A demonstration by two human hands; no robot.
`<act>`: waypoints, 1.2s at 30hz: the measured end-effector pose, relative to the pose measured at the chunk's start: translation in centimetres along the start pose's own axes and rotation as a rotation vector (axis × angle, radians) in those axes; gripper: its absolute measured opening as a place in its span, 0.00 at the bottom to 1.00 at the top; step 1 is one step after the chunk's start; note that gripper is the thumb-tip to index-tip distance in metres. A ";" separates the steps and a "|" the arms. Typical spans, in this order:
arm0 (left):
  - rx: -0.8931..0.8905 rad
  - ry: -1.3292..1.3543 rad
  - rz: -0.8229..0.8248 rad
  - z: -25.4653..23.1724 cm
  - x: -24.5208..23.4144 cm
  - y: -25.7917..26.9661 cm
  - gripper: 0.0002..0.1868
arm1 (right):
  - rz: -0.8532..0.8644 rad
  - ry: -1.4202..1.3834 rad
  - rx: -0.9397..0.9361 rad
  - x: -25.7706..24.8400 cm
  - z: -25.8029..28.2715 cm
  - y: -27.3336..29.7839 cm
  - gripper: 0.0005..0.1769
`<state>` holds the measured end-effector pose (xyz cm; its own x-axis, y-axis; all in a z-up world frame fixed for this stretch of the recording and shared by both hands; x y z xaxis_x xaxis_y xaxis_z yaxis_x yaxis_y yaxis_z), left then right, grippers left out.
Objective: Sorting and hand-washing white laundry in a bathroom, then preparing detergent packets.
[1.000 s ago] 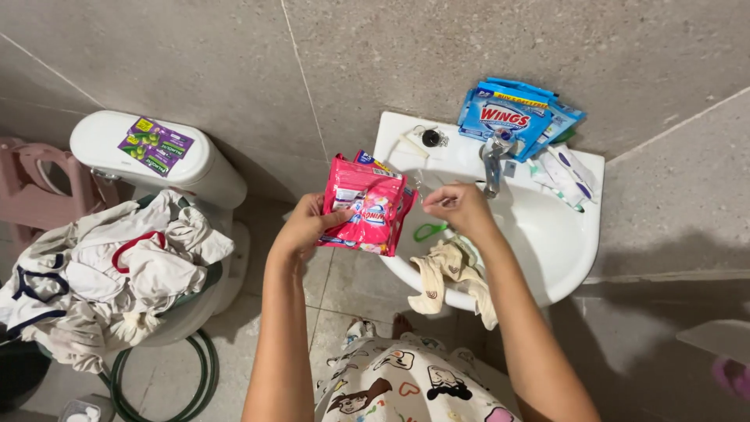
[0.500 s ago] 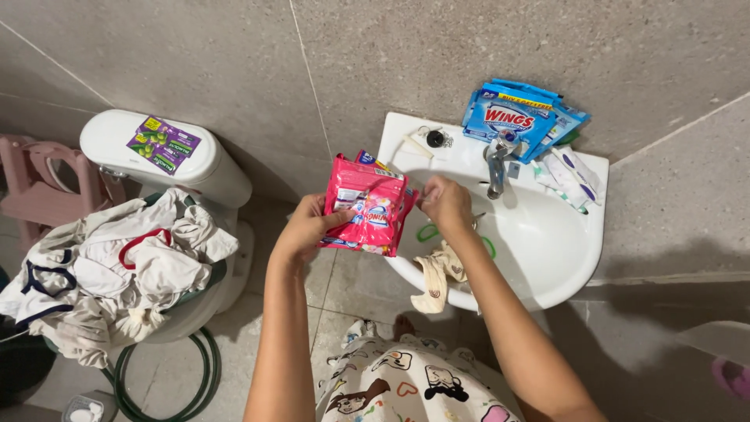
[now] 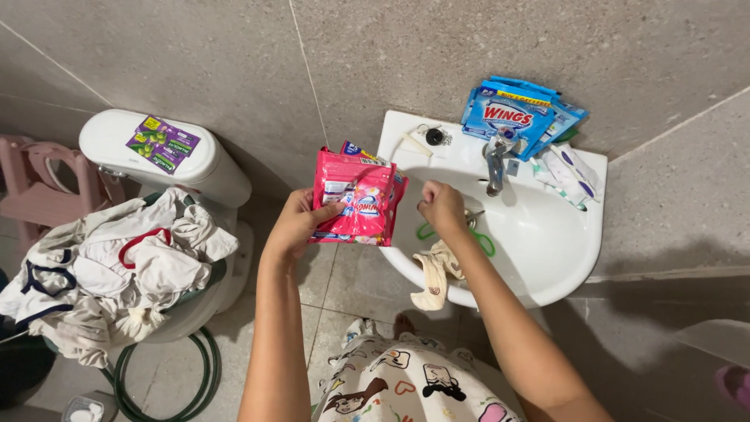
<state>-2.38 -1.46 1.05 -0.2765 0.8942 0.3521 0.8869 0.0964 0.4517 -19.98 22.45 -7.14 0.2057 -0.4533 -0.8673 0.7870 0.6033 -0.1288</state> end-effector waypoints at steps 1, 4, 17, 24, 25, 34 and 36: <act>-0.004 -0.008 0.001 0.3 0.0 -0.2 0.12 | 0.011 -0.070 -0.036 0.3 -0.2 -0.2 0.09; -0.020 -0.017 0.008 0.4 0.5 -0.1 0.12 | 0.092 -0.357 -0.069 0.3 -0.2 -0.1 0.08; -0.021 -0.083 0.041 0.6 3.4 -1.5 0.11 | -0.209 -0.734 0.091 2.0 -8.8 0.8 0.09; -0.005 -0.182 -0.017 5.9 7.1 -6.6 0.10 | 0.067 -0.894 0.255 -1.3 -9.2 4.8 0.09; 0.006 -0.167 -0.019 6.7 7.8 -7.4 0.11 | -0.003 -0.925 0.298 -1.8 -9.8 5.1 0.10; -0.011 -0.857 -0.392 7.6 11.0 -9.8 0.19 | -0.162 -0.796 0.235 -9.4 -5.1 5.9 0.12; -0.027 -0.957 -0.480 6.4 12.2 -8.3 0.23 | -0.138 -0.902 0.223 -10.7 -2.5 5.4 0.11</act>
<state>-10.73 11.44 -3.59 -0.1787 0.7374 -0.6514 0.7508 0.5301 0.3941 -19.40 32.18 0.21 0.4017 -0.9051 -0.1393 0.9122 0.4090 -0.0268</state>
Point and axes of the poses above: each hand's wrist, its own y-axis away from the middle knuckle, its own x-axis out of the palm, z = x × y, the point moved 4 cm from there along -y, towards the middle knuckle, and after that the axes turned 15 degrees about -x, right-handed, at the moved point
